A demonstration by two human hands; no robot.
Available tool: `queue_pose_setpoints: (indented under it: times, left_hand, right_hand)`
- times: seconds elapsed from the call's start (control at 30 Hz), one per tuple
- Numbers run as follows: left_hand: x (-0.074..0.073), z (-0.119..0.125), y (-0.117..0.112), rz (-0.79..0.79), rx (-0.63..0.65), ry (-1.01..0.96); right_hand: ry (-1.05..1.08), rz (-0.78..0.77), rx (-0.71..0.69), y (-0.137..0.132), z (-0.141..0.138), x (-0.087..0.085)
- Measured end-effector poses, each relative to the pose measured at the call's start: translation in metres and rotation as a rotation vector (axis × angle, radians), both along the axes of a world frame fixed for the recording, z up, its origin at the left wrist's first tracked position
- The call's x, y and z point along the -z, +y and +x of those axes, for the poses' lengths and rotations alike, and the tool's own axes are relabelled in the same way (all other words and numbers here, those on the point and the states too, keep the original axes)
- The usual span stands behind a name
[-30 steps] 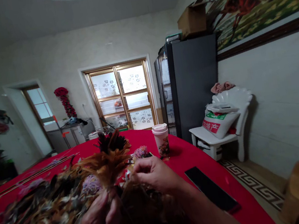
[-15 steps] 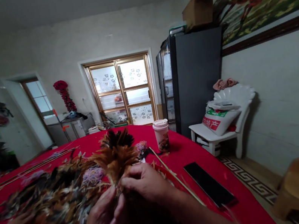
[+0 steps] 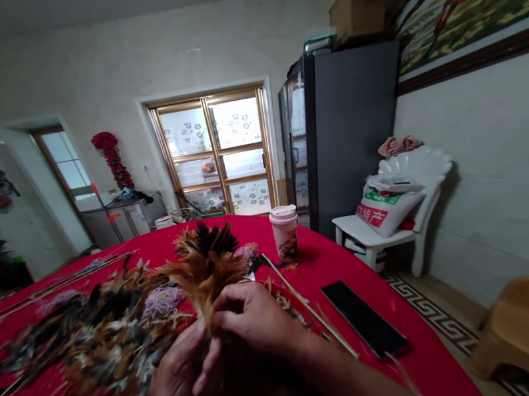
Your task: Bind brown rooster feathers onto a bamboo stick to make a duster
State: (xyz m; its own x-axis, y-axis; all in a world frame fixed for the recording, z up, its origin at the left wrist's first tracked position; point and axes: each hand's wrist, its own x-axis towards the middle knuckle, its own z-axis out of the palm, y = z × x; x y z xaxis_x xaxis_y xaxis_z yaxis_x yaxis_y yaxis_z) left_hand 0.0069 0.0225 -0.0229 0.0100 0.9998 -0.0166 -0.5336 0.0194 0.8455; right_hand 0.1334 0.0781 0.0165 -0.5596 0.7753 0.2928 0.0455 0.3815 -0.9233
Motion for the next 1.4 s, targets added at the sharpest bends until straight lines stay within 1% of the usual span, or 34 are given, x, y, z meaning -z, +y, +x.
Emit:
queue_pose_setpoints:
  times: [0.1, 0.27, 0.5, 0.57, 0.67, 0.7, 0.77, 0.9, 1.0, 1.1, 1.27, 1.4]
  left_hand:
    - [0.003, 0.000, 0.001, 0.012, 0.010, -0.011]
    - [0.006, 0.001, 0.000, 0.011, 0.023, -0.025]
    - [0.005, 0.003, -0.002, 0.018, 0.044, -0.010]
    - [0.005, 0.001, -0.001, 0.018, 0.034, -0.009]
    - [0.006, 0.000, 0.001, 0.009, 0.003, -0.011]
    - [0.006, 0.000, 0.001, 0.006, 0.000, -0.013]
    - [0.007, 0.001, 0.001, 0.005, 0.002, -0.019]
    - [0.006, 0.002, -0.001, -0.008, -0.011, -0.019]
    - [0.003, 0.003, -0.003, -0.036, -0.035, -0.015]
    - [-0.001, 0.004, -0.003, -0.064, -0.073, -0.014]
    - [-0.005, 0.005, -0.003, -0.073, 0.008, -0.045]
    - [-0.003, 0.003, -0.002, -0.061, 0.032, -0.020]
  right_hand:
    - [-0.004, 0.019, 0.004, -0.001, 0.001, -0.001]
    - [-0.048, 0.099, 0.035, -0.005, 0.001, -0.001]
    - [0.025, 0.108, 0.087, -0.005, 0.001, -0.002]
    - [0.083, 0.026, 0.051, -0.003, 0.003, -0.003]
    - [0.208, -0.188, -0.051, 0.000, 0.003, -0.002]
    - [0.230, -0.243, -0.064, 0.001, 0.003, -0.001]
    - [0.227, -0.281, -0.044, 0.002, 0.001, 0.002]
    - [0.175, -0.203, 0.017, 0.002, -0.005, 0.007]
    - [0.140, -0.156, 0.025, 0.002, -0.007, 0.010]
    - [0.134, -0.146, 0.024, 0.002, -0.008, 0.011]
    - [0.140, -0.145, 0.036, 0.004, -0.009, 0.013]
    - [0.156, -0.168, 0.073, 0.005, -0.010, 0.014]
